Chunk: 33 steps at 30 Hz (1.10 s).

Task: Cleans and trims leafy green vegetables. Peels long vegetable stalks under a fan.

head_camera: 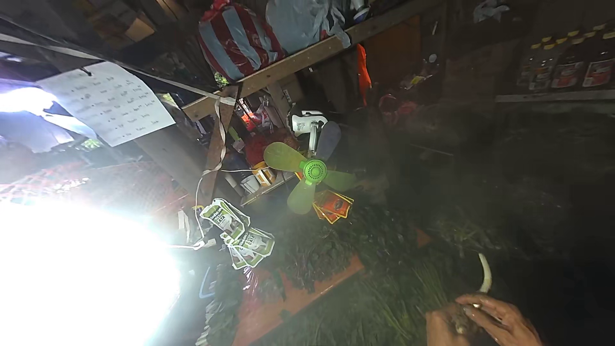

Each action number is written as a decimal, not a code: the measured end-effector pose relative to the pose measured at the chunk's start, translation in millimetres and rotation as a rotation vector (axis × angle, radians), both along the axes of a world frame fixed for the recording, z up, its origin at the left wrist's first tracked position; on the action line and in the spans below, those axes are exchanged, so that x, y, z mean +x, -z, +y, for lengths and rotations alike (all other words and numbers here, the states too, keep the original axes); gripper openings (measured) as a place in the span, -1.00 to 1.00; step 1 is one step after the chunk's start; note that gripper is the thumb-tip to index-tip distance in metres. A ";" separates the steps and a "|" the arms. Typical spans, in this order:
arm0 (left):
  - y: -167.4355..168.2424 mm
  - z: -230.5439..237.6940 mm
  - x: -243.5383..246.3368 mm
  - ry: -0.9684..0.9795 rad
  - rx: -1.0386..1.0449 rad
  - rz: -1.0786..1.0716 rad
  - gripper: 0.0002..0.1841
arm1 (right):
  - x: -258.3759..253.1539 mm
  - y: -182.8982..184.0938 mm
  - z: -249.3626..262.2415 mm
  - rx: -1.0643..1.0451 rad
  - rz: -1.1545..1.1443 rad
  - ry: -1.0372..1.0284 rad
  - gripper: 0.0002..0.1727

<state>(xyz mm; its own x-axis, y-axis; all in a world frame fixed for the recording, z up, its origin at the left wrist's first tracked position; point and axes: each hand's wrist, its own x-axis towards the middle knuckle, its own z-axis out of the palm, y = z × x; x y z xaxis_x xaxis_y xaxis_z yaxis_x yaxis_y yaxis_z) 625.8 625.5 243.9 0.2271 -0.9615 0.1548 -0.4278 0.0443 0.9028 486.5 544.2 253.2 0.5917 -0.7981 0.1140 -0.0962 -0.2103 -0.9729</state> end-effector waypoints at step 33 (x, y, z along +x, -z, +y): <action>-3.9 -42.0 -27.7 -0.258 -0.128 0.422 -0.89 | 14.1 -12.8 -8.1 0.161 -0.083 0.257 -0.62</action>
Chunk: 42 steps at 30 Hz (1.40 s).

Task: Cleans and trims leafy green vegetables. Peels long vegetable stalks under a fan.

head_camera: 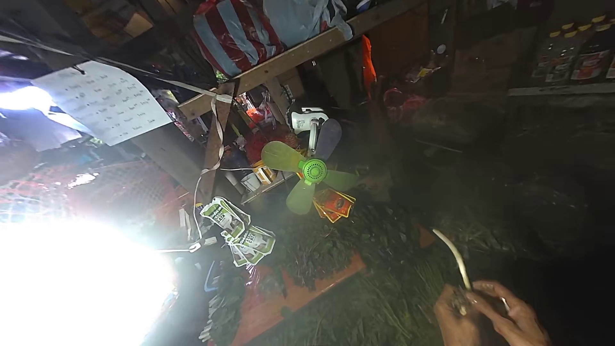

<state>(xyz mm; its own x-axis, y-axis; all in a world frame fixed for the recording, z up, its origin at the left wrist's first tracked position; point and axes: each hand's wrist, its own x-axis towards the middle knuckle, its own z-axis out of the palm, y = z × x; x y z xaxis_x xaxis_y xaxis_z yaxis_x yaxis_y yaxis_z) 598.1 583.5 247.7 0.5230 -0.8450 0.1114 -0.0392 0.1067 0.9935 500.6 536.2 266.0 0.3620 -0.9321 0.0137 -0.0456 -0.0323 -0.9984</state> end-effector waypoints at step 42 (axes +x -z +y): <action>-23.1 5.9 24.3 0.028 -0.012 -0.061 -0.90 | 14.6 -1.9 4.6 -0.444 -0.045 0.016 -0.74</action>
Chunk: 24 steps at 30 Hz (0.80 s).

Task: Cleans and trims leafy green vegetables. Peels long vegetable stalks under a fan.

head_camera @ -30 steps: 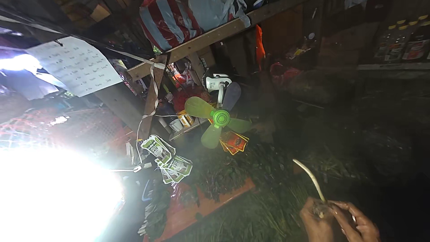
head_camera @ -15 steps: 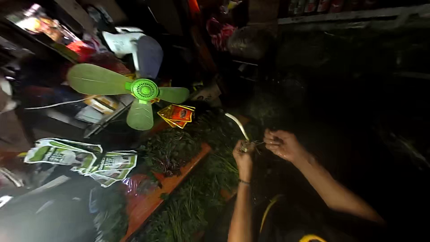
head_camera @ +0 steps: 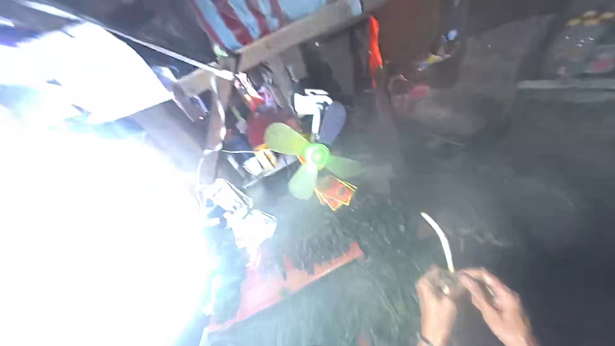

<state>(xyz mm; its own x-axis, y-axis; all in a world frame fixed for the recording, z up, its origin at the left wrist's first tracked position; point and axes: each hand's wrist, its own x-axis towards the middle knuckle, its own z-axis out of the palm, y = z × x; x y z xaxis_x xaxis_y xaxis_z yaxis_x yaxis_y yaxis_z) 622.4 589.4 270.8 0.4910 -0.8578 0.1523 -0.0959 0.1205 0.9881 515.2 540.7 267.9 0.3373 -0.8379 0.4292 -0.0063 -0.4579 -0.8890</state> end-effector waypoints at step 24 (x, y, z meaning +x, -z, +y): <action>30.2 13.0 17.3 0.410 -0.075 0.018 -0.75 | -22.3 -13.4 -28.9 0.553 -0.315 -0.294 -0.71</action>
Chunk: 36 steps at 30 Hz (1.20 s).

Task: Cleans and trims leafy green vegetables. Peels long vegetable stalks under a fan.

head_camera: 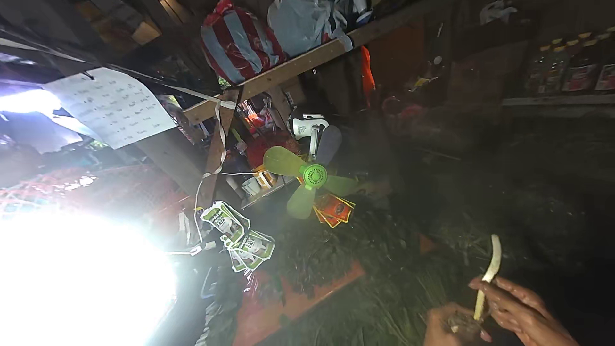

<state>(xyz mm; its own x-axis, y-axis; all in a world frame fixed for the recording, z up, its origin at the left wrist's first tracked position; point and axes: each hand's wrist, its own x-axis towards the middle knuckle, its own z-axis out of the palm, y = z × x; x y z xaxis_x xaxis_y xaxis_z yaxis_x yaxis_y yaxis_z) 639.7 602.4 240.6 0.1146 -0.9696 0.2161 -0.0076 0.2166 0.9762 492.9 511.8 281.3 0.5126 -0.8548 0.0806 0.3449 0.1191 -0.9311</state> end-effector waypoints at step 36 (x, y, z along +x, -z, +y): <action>-16.3 -14.8 -7.4 -0.125 0.002 0.003 -0.73 | 8.0 -5.4 12.3 -0.252 0.332 0.185 -0.51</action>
